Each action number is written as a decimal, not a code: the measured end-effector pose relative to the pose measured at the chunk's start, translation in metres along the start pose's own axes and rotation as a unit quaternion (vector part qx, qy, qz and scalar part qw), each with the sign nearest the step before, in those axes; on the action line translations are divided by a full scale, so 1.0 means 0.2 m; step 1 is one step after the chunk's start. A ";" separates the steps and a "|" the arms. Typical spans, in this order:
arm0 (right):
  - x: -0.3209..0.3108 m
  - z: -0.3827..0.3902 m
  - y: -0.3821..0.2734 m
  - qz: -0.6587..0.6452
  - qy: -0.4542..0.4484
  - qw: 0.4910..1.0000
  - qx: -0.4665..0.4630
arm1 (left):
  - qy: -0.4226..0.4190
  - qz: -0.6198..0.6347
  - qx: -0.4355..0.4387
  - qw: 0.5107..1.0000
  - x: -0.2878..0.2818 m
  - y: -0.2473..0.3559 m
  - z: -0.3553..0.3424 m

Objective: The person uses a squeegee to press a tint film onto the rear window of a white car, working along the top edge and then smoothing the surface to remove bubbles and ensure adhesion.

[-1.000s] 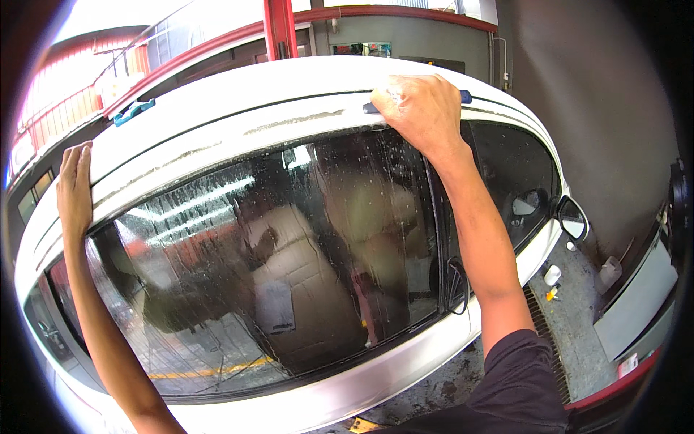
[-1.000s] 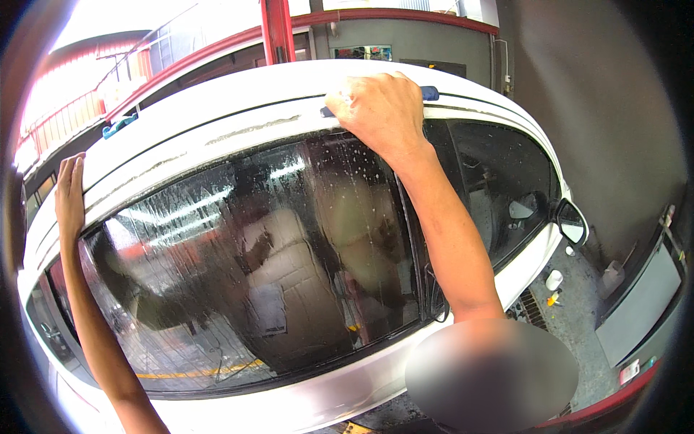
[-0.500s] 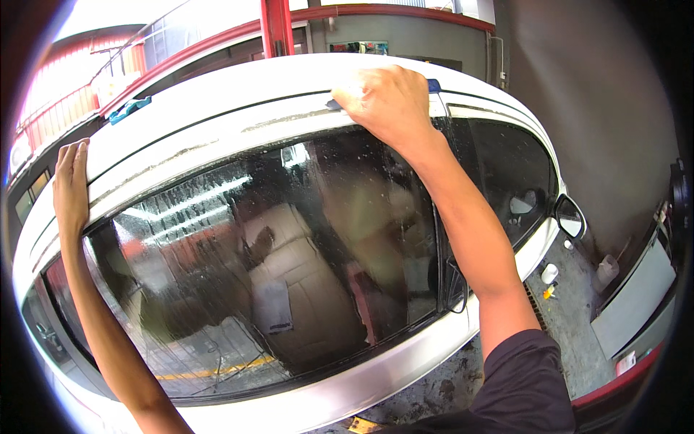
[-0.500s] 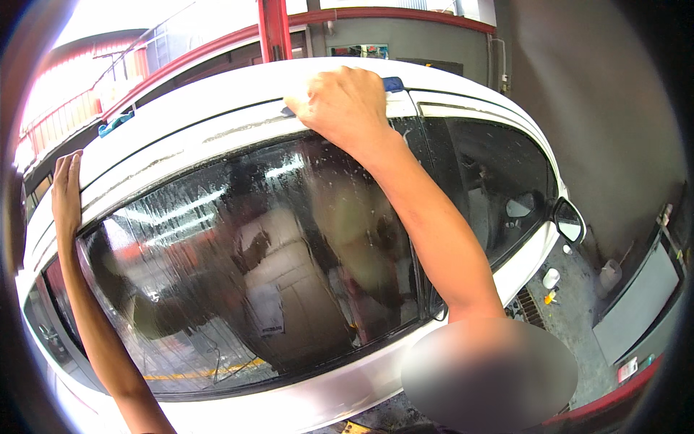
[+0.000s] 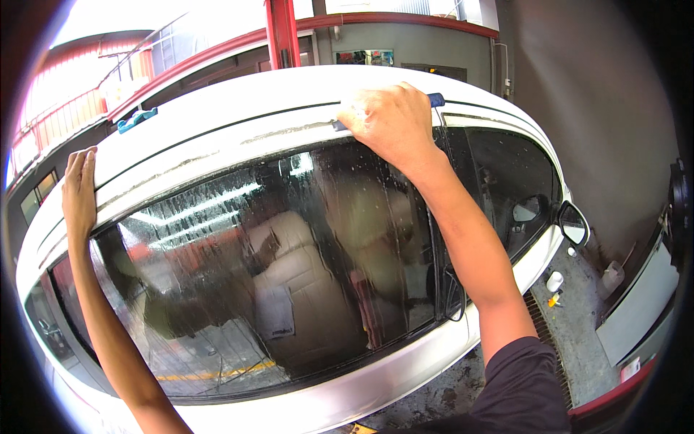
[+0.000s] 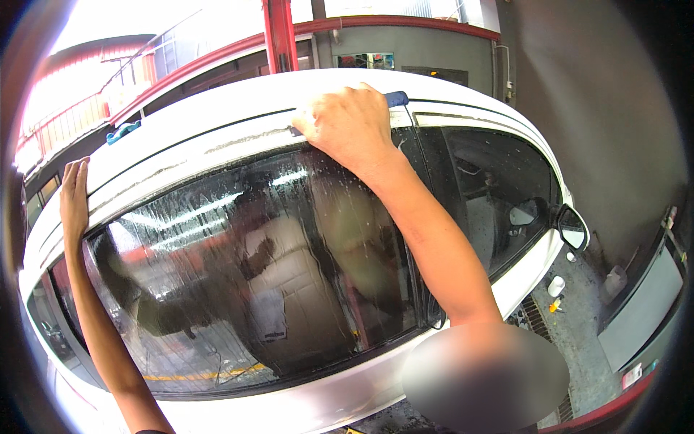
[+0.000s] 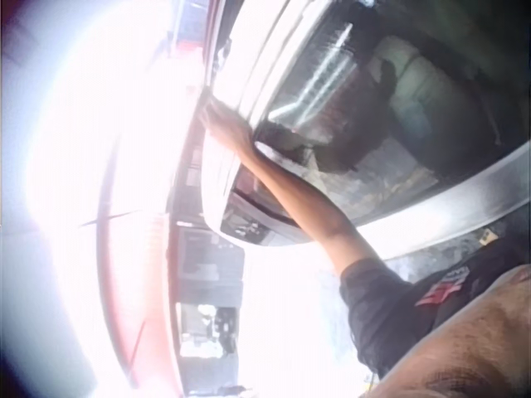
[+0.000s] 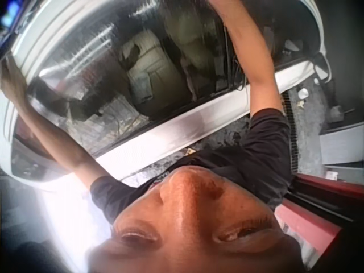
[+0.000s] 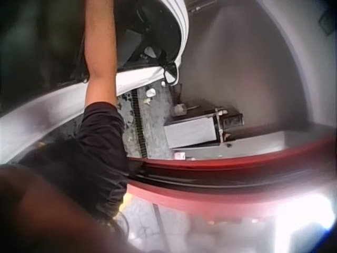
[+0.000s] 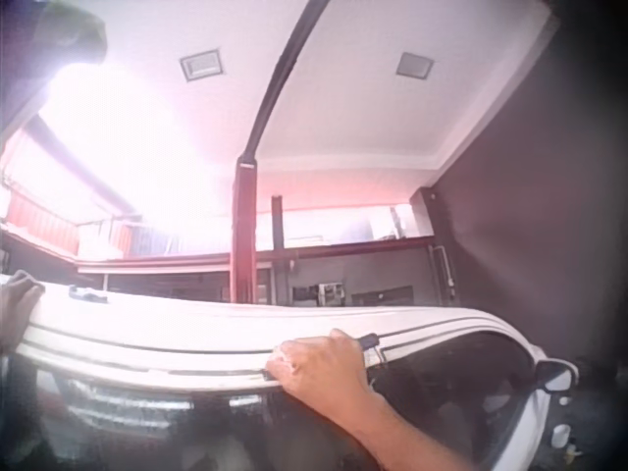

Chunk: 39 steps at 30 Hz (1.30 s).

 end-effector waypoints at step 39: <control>0.16 -0.06 -0.27 -0.011 -0.059 0.998 0.012 | -0.014 -0.001 -0.009 1.000 0.02 -0.03 0.00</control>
Point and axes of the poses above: each hand's wrist, its own z-axis away from the middle knuckle, its own x-axis out of the palm, y = z × x, the point moved 2 cm from there along -z, towards the middle knuckle, and after that the axes turned 15 degrees about -y, right-handed, at the moved point
